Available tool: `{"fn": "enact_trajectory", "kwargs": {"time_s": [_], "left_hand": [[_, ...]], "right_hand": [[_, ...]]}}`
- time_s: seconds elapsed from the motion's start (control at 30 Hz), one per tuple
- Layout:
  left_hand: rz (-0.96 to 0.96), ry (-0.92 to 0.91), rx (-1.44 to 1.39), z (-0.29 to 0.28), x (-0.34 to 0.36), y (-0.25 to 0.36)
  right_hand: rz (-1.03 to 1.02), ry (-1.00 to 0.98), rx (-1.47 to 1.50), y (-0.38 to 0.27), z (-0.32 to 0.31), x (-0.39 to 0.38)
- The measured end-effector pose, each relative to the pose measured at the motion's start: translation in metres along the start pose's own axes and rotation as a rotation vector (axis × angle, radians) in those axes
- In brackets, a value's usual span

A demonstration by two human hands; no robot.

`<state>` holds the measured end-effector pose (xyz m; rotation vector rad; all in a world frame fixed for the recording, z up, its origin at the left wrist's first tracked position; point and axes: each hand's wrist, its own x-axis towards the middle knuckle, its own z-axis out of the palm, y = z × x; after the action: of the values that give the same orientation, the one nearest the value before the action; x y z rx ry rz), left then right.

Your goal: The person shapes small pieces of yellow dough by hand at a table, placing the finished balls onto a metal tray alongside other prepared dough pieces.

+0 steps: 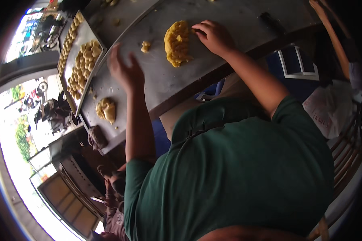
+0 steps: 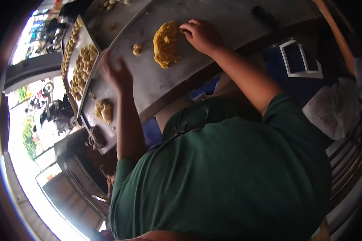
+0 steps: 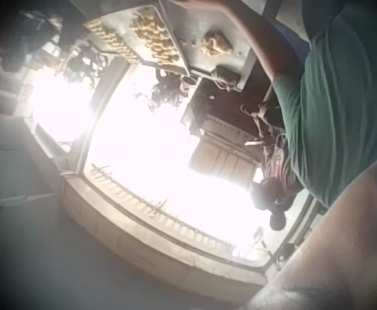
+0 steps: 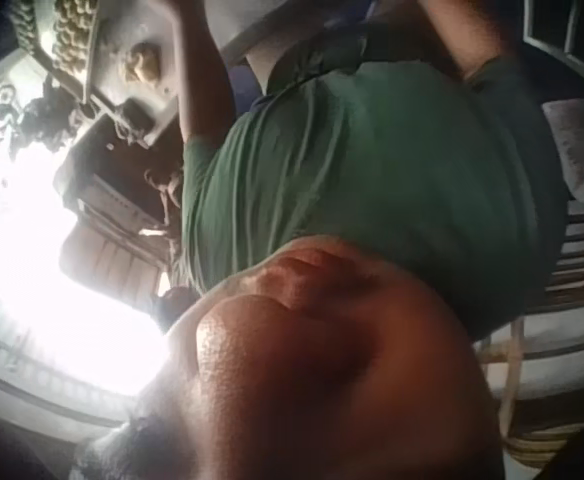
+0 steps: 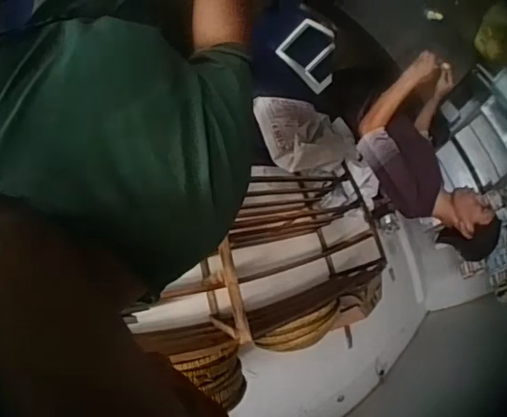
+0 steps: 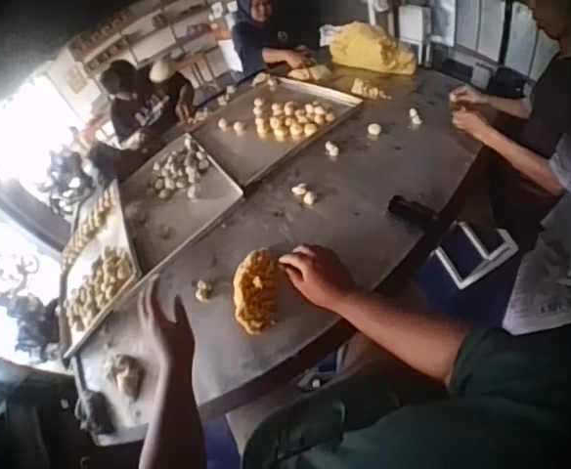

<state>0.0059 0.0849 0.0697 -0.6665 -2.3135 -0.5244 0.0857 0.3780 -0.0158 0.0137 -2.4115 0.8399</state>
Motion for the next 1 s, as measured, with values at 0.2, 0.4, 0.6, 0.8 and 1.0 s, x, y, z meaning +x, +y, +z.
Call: {"fn": "enact_trajectory", "kwargs": {"time_s": [0.2, 0.4, 0.6, 0.8, 1.0], "left_hand": [[-0.234, -0.461, -0.065, 0.036, -0.018, -0.028], [-0.261, -0.335, -0.133, 0.012, -0.063, -0.041], [-0.305, -0.308, -0.187, -0.003, -0.089, -0.030], [-0.390, -0.318, -0.227, -0.013, -0.087, -0.024], [-0.349, -0.267, -0.227, -0.020, -0.089, -0.025]], "right_hand": [[-0.076, -0.020, -0.021, -0.006, 0.008, 0.003], [-0.097, -0.138, -0.075, -0.008, 0.007, 0.002], [-0.230, -0.087, 0.033, 0.000, 0.038, 0.053], [-0.360, -0.383, -0.119, 0.008, 0.009, 0.041], [-0.230, -0.452, -0.067, -0.016, -0.020, 0.030]]}}
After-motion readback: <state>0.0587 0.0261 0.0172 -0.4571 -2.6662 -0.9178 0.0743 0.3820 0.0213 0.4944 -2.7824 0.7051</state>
